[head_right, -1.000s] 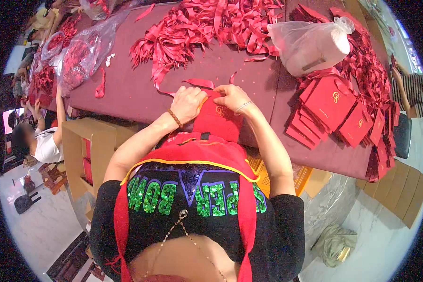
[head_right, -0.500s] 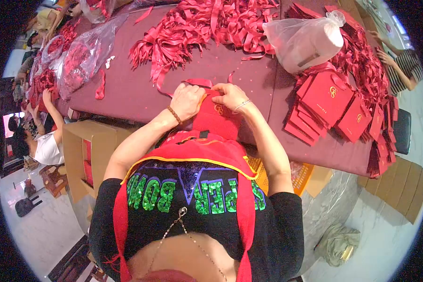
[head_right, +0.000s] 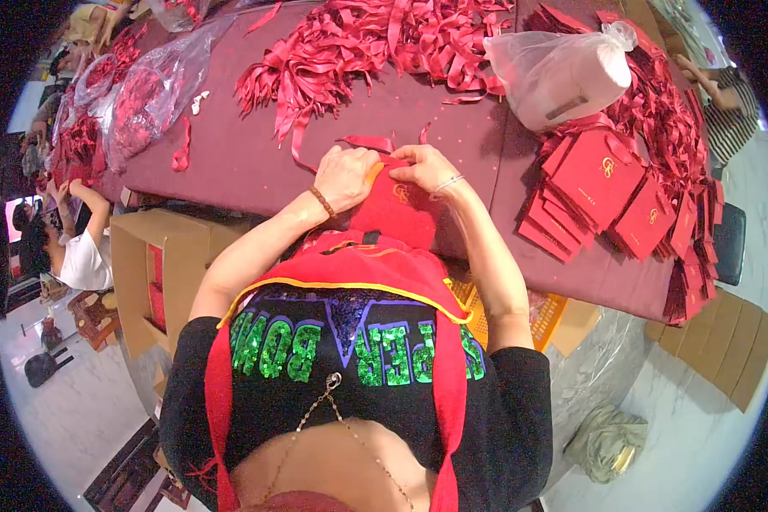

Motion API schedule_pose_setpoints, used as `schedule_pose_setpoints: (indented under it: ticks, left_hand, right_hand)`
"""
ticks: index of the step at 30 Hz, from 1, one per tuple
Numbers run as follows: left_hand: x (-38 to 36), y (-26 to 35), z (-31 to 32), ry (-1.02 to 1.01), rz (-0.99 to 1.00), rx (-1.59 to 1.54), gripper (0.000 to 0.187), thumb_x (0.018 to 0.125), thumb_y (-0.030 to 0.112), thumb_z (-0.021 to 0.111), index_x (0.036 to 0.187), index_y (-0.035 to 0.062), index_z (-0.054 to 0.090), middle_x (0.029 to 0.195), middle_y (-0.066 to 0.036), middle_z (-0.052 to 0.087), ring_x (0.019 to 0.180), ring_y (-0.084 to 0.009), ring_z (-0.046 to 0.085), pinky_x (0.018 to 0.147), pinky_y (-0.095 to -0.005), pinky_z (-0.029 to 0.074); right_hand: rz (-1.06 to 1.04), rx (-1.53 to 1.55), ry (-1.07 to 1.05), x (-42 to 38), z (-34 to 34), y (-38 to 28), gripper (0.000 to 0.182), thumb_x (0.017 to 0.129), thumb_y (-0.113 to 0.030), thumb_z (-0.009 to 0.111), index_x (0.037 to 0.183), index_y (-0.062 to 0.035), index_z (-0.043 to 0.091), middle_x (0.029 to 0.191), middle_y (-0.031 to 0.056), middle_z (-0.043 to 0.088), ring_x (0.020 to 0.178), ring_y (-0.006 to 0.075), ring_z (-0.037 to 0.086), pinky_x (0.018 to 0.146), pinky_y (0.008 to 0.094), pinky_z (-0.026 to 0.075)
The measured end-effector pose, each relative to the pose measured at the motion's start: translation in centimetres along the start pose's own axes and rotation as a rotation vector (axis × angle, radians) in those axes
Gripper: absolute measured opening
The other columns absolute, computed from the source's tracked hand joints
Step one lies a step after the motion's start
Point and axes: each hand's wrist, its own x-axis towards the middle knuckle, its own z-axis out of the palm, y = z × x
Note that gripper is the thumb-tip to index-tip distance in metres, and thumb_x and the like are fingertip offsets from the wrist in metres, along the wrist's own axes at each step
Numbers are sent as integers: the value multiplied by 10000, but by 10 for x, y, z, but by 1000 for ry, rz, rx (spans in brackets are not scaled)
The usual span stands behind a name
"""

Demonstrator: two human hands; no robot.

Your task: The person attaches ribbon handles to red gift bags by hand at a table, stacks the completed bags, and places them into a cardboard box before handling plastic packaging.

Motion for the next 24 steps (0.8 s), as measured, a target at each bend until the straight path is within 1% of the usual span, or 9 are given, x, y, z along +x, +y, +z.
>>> schedule_pose_setpoints:
  ticks: [2,9,12,14,18,20,21,23,24]
  left_hand:
    - [2,2,0,20,4,-10,110,786,185,524,772,76,539,688,-88,572,667,-258,560,625,-375,373]
    - [5,1,0,-119,-82,-17,112,765,169,512,768,64,549,702,-109,595,664,-286,573,609,-402,390]
    - [5,1,0,-146,-114,-27,123,765,177,511,774,62,552,703,-116,600,664,-296,578,608,-408,391]
    - [6,4,-3,-173,-141,-30,125,764,178,510,779,62,554,702,-119,601,665,-300,580,611,-410,391]
    - [9,10,-3,-175,-115,43,124,745,165,509,777,57,560,706,-108,608,645,-278,587,623,-401,389]
    - [10,12,-2,-157,-66,100,123,736,160,509,775,55,562,698,-103,608,632,-268,588,627,-397,387]
    - [10,15,-2,-155,-53,141,124,725,159,512,773,56,564,700,-98,606,642,-254,589,645,-391,383]
    - [8,16,0,-142,-26,178,136,710,159,513,790,66,573,708,-91,596,678,-220,582,700,-379,368]
    - [7,18,2,-141,-35,199,152,709,161,508,809,71,580,723,-89,593,699,-205,577,718,-373,359]
  right_hand:
    - [-51,-148,48,3,0,4,422,696,-204,680,1056,-5,587,889,165,628,873,237,592,777,328,446]
    - [-12,-147,49,10,2,16,402,694,-205,684,1042,-24,595,951,179,627,906,238,593,781,330,445]
    - [-59,-117,74,9,3,16,376,695,-199,684,1029,-45,607,921,167,637,887,239,600,778,332,445]
    - [2,-59,44,2,3,1,352,691,-186,684,1013,-58,619,864,151,647,841,229,612,762,331,451]
    - [-69,-104,88,5,8,6,339,688,-192,673,1002,-73,629,861,143,653,813,242,629,749,333,466]
    - [-119,-437,235,-1,13,-5,334,694,-219,649,1006,-103,634,901,149,642,828,264,630,738,350,482]
    - [-123,-442,235,-3,17,-5,334,694,-219,649,1006,-103,634,901,149,642,828,264,630,738,350,482]
    - [15,-265,181,-4,20,-8,302,702,-238,618,982,-127,643,916,143,630,851,279,618,735,377,489]
    - [-50,-426,216,-7,20,-15,273,703,-231,600,956,-139,647,897,130,633,845,270,620,729,391,491]
